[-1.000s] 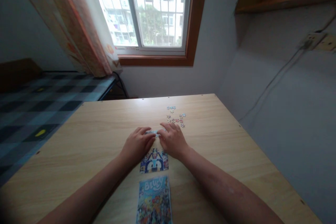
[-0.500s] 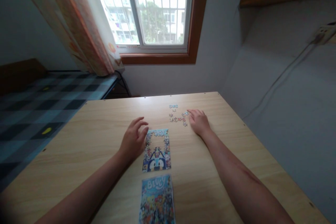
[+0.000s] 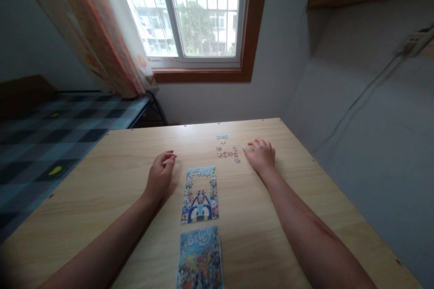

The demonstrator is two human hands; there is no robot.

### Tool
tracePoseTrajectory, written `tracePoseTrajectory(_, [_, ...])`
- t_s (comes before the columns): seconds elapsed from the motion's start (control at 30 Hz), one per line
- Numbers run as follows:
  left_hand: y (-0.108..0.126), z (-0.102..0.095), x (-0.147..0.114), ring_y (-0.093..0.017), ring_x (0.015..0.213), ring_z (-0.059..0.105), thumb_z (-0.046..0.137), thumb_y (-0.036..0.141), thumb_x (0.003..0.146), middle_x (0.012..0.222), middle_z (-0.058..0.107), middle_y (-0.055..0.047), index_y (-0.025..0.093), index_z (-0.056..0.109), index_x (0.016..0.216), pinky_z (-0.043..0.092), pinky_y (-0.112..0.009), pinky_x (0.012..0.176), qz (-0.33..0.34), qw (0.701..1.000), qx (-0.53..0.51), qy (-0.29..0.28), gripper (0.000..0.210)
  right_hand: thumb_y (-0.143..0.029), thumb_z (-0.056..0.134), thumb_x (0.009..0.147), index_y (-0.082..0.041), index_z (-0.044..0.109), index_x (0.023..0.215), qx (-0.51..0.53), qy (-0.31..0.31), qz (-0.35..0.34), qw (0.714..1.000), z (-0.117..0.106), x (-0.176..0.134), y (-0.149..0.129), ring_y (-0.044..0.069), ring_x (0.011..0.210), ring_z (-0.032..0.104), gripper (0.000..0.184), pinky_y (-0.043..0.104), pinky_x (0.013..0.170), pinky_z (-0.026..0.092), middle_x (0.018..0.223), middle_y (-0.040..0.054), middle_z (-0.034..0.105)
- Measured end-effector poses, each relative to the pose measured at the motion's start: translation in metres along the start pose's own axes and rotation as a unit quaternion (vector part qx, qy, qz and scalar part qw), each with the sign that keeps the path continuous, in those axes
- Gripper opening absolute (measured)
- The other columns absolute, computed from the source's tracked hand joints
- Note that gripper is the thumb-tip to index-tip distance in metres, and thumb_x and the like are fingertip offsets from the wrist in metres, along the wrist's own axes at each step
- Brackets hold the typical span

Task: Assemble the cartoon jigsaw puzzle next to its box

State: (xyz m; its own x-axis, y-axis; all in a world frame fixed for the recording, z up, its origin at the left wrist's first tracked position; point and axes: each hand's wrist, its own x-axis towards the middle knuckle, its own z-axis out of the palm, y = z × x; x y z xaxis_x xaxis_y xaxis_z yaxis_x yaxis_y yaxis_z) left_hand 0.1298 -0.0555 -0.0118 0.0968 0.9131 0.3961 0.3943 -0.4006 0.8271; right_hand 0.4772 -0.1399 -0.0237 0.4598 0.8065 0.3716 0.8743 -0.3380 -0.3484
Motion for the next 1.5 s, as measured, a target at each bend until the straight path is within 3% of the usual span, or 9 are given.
tracePoseTrajectory(0.17, [-0.002,0.000,0.001,-0.029,0.112,0.063,0.052,0.049,0.089,0.117,0.066,-0.015,0.017,0.065,0.092,0.056,-0.041,0.088,-0.003,1.000,-0.010,0.004,0.034,-0.045,0.068,0.089,-0.028,0.081,0.101,-0.003,-0.026,0.000,1.000,-0.001,-0.002,-0.004,0.029,0.111,0.056,0.024,0.040,0.091,0.043,0.121,0.0062,0.071])
tracePoseTrajectory(0.37, [-0.001,0.000,0.001,-0.029,0.108,0.064,0.053,0.049,0.087,0.116,0.067,-0.015,0.018,0.065,0.091,0.056,-0.041,0.085,-0.005,1.000,-0.010,0.000,0.034,-0.040,0.066,0.091,-0.029,0.082,0.100,0.004,-0.015,-0.012,1.000,0.003,-0.002,-0.001,0.028,0.107,0.056,0.021,0.039,0.089,0.044,0.122,0.0047,0.072])
tracePoseTrajectory(0.57, [-0.001,-0.001,0.001,-0.029,0.108,0.065,0.053,0.051,0.086,0.115,0.067,-0.015,0.018,0.065,0.091,0.056,-0.040,0.085,-0.007,1.000,-0.014,-0.003,0.035,-0.022,0.052,0.096,-0.024,0.077,0.117,0.015,0.005,-0.016,1.000,0.008,0.002,0.007,0.026,0.103,0.060,0.033,0.036,0.090,0.044,0.116,0.0080,0.074])
tracePoseTrajectory(0.8, [0.001,-0.001,0.001,-0.029,0.112,0.063,0.049,0.053,0.088,0.115,0.069,-0.014,0.018,0.065,0.091,0.053,-0.041,0.093,-0.020,1.000,-0.024,-0.003,0.038,-0.044,0.069,0.087,-0.025,0.081,0.102,0.042,-0.032,-0.023,0.998,0.010,0.007,0.015,0.027,0.108,0.059,0.027,0.038,0.097,0.044,0.115,0.0075,0.073])
tracePoseTrajectory(1.03, [0.003,-0.002,0.001,-0.028,0.111,0.064,0.048,0.050,0.090,0.113,0.070,-0.013,0.019,0.065,0.091,0.047,-0.043,0.102,-0.013,1.000,-0.009,-0.002,0.036,-0.033,0.068,0.087,-0.022,0.079,0.097,0.065,-0.042,-0.038,0.996,0.009,0.009,0.012,0.026,0.106,0.061,0.019,0.037,0.097,0.044,0.107,0.0085,0.074])
tracePoseTrajectory(1.17, [0.005,-0.001,0.001,-0.027,0.103,0.066,0.051,0.050,0.087,0.111,0.070,-0.013,0.019,0.065,0.091,0.052,-0.040,0.093,-0.021,0.999,-0.023,-0.009,0.035,-0.026,0.069,0.083,-0.021,0.076,0.094,0.115,-0.032,-0.032,0.992,0.009,0.007,0.008,0.023,0.093,0.065,0.014,0.034,0.087,0.048,0.097,0.0051,0.076])
tracePoseTrajectory(1.33, [0.004,0.000,0.000,-0.024,0.088,0.067,0.054,0.044,0.085,0.107,0.071,-0.010,0.019,0.066,0.095,0.054,-0.039,0.087,-0.027,0.999,0.001,-0.046,0.029,-0.026,0.064,0.085,-0.021,0.076,0.094,0.173,-0.013,-0.010,0.985,0.000,-0.001,-0.006,0.021,0.077,0.067,0.015,0.032,0.074,0.049,0.090,0.0045,0.077])
tracePoseTrajectory(1.43, [0.004,0.000,-0.001,-0.028,0.100,0.065,0.056,0.037,0.084,0.105,0.072,-0.009,0.021,0.067,0.091,0.048,-0.045,0.098,0.013,0.995,0.084,-0.045,0.021,-0.027,0.063,0.088,-0.020,0.078,0.096,0.218,-0.001,-0.069,0.974,-0.011,-0.011,-0.030,0.021,0.080,0.068,0.019,0.033,0.079,0.051,0.095,0.0069,0.078])
tracePoseTrajectory(1.5, [0.006,0.002,-0.003,-0.031,0.112,0.061,0.059,0.034,0.083,0.110,0.072,-0.010,0.021,0.069,0.092,0.042,-0.049,0.106,0.034,0.986,0.155,-0.042,0.018,-0.028,0.061,0.090,-0.020,0.078,0.100,0.255,-0.042,-0.118,0.959,-0.017,-0.021,-0.053,0.021,0.084,0.069,0.021,0.033,0.082,0.051,0.098,0.0069,0.078])
